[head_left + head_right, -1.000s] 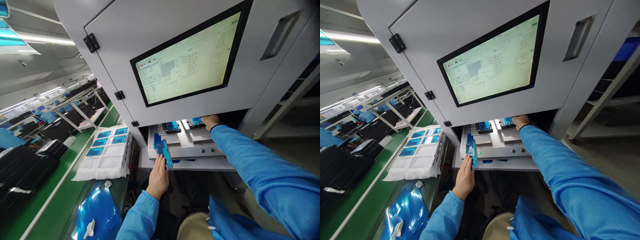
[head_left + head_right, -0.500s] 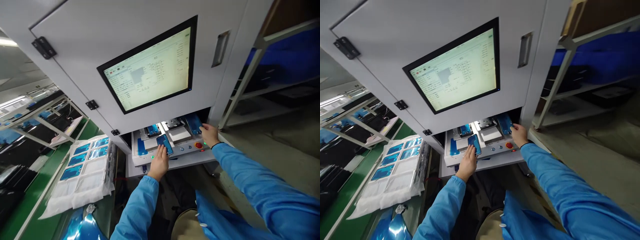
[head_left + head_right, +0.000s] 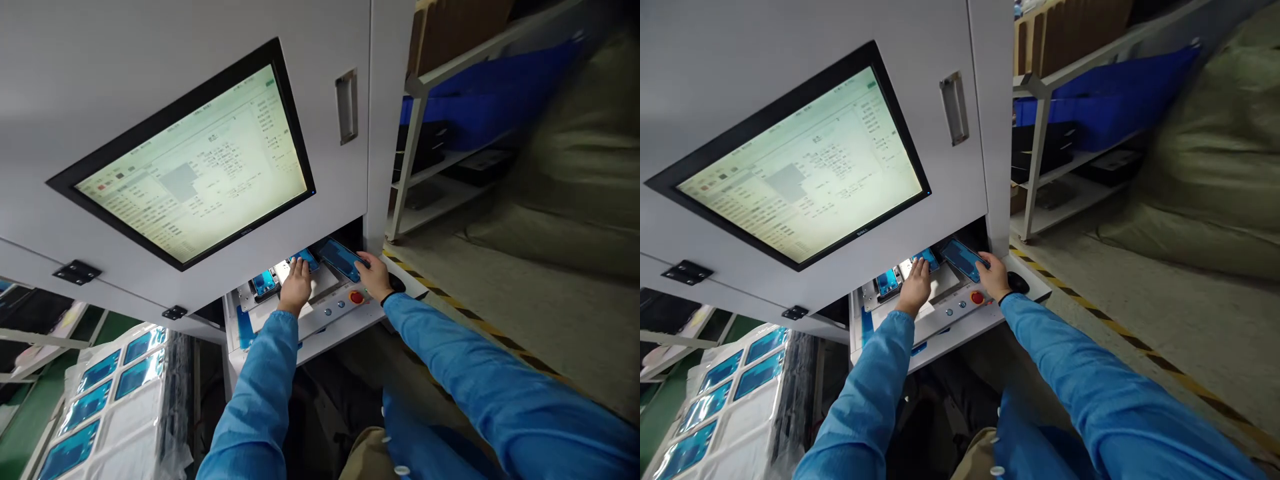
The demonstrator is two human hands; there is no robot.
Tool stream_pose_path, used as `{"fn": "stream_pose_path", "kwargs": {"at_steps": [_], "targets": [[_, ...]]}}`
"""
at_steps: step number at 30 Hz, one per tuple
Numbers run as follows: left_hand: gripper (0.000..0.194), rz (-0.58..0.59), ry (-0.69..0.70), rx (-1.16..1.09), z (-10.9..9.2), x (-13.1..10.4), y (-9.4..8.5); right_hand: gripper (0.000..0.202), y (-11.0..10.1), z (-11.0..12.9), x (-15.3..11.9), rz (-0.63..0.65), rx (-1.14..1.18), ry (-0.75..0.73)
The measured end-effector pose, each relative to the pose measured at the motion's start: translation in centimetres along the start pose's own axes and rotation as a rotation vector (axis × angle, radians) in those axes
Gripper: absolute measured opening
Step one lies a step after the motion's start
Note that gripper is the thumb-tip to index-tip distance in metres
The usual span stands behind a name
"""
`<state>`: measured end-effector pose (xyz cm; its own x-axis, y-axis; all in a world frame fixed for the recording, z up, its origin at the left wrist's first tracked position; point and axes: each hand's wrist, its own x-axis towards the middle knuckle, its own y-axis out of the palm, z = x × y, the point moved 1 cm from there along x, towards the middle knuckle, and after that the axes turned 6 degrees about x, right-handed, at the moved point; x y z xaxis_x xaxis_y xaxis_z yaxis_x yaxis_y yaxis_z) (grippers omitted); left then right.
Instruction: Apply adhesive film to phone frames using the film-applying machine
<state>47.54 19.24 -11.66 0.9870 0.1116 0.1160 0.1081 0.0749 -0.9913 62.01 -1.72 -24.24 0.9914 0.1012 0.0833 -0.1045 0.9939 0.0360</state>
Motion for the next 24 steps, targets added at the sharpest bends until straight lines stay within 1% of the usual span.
{"fn": "stream_pose_path", "kwargs": {"at_steps": [3, 8, 11, 14, 17, 19, 22, 24], "targets": [[0.052, 0.045, -0.037, -0.001, 1.2, 1.8, 0.4, 0.059, -0.2, -0.4, -0.1, -0.031, -0.012, -0.005], [0.053, 0.124, -0.086, -0.007, 2.9, 4.2, 0.6, 0.058, -0.4, -0.8, -0.4, -0.054, -0.025, -0.019], [0.054, 0.184, -0.094, -0.020, 3.5, 5.4, 0.6, 0.054, -0.5, -0.8, -0.5, -0.067, -0.028, -0.026], [0.059, 0.234, -0.107, -0.029, 3.5, 5.9, 0.8, 0.054, -0.5, -0.8, -0.5, -0.084, -0.023, -0.021], [0.064, 0.250, -0.143, -0.029, 2.9, 5.4, 0.6, 0.055, -0.4, -0.9, -0.4, -0.105, -0.005, 0.001], [0.065, 0.248, -0.157, -0.032, 1.9, 4.5, 0.1, 0.053, -0.3, -0.8, -0.4, -0.121, 0.010, 0.026], [0.063, 0.244, -0.149, -0.058, -0.4, 2.1, -1.3, 0.047, -0.2, -0.2, -0.2, -0.148, 0.047, 0.069], [0.063, 0.233, -0.140, -0.077, -2.4, -0.5, -2.2, 0.042, -0.1, 0.7, 0.0, -0.163, 0.095, 0.102]]}}
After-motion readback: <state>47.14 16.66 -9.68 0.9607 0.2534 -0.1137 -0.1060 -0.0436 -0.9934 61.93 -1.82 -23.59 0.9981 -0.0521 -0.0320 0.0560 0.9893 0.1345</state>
